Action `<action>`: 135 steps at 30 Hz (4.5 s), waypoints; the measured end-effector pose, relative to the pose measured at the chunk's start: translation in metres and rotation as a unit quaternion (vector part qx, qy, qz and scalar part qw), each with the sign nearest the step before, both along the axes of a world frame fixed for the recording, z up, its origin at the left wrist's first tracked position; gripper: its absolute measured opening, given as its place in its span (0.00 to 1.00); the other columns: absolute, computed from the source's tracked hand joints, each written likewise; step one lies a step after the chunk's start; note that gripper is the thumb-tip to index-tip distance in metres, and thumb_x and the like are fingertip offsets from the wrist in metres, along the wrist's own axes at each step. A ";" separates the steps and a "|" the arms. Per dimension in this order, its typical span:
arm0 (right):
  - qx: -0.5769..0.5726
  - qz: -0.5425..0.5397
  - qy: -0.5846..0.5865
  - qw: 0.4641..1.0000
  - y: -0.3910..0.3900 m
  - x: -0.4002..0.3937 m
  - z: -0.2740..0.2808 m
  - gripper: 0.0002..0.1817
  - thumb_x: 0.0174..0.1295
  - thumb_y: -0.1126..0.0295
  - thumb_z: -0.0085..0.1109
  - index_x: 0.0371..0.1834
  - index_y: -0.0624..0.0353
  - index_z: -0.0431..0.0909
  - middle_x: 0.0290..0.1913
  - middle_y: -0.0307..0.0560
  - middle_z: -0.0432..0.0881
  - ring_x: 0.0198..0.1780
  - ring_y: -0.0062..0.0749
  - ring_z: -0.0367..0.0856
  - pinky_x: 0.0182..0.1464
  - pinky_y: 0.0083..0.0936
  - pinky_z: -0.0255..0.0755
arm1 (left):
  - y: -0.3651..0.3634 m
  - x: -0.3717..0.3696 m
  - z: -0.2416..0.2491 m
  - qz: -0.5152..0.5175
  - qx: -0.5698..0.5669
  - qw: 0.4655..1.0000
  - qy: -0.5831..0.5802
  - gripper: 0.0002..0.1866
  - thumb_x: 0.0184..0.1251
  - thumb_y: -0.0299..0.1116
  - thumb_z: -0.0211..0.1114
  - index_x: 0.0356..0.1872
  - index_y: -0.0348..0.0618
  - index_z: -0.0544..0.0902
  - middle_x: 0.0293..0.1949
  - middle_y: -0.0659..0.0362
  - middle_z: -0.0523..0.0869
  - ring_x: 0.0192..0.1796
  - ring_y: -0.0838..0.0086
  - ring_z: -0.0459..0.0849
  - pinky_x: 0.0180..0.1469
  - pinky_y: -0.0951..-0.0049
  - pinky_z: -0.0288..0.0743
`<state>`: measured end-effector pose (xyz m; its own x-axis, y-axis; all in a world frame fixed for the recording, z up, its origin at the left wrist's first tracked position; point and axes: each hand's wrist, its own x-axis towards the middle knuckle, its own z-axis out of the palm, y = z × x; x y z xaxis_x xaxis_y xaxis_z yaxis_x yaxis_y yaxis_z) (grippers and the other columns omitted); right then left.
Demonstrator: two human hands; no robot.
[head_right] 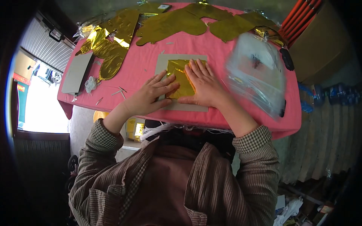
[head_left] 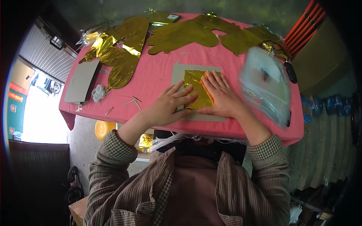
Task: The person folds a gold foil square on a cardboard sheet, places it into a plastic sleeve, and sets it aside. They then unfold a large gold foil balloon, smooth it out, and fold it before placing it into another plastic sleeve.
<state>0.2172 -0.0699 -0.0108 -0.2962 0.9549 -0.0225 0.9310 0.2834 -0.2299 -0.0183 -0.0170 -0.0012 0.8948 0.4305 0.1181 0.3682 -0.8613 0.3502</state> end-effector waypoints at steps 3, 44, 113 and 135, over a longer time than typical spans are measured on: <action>-0.003 0.000 -0.010 1.000 0.001 -0.001 -0.001 0.61 0.46 0.28 0.52 0.72 0.64 0.45 0.75 0.57 0.41 0.76 0.46 0.33 0.74 0.42 0.31 | 0.017 -0.001 0.006 0.001 -0.144 0.988 -0.049 0.29 0.64 0.39 0.59 0.66 0.47 0.66 0.69 0.49 0.62 0.73 0.51 0.50 0.72 0.54 0.47; 0.019 -0.019 -0.010 1.000 -0.001 -0.004 -0.002 0.54 0.51 0.32 0.50 0.72 0.64 0.48 0.75 0.57 0.44 0.76 0.47 0.37 0.74 0.42 0.33 | 0.063 -0.010 0.035 0.166 -0.165 0.970 -0.060 0.34 0.50 0.35 0.71 0.61 0.40 0.71 0.60 0.44 0.74 0.65 0.59 0.70 0.64 0.64 0.65; 0.183 0.040 0.183 0.965 0.001 0.003 -0.031 0.40 0.51 0.37 0.51 0.57 0.60 0.72 0.61 0.58 0.70 0.69 0.55 0.56 0.70 0.55 0.38 | 0.083 0.304 0.006 0.008 -0.685 0.612 -0.395 0.13 0.58 0.20 0.61 0.40 0.38 0.66 0.42 0.47 0.82 0.43 0.62 0.84 0.46 0.66 0.82; 0.066 0.031 0.185 0.980 0.005 -0.002 -0.025 0.37 0.51 0.38 0.51 0.63 0.44 0.68 0.67 0.48 0.65 0.72 0.52 0.50 0.71 0.56 0.37 | 0.125 0.352 -0.021 0.034 -0.402 0.882 -0.242 0.27 0.65 0.52 0.48 0.49 0.38 0.81 0.50 0.45 0.81 0.55 0.59 0.79 0.59 0.66 0.68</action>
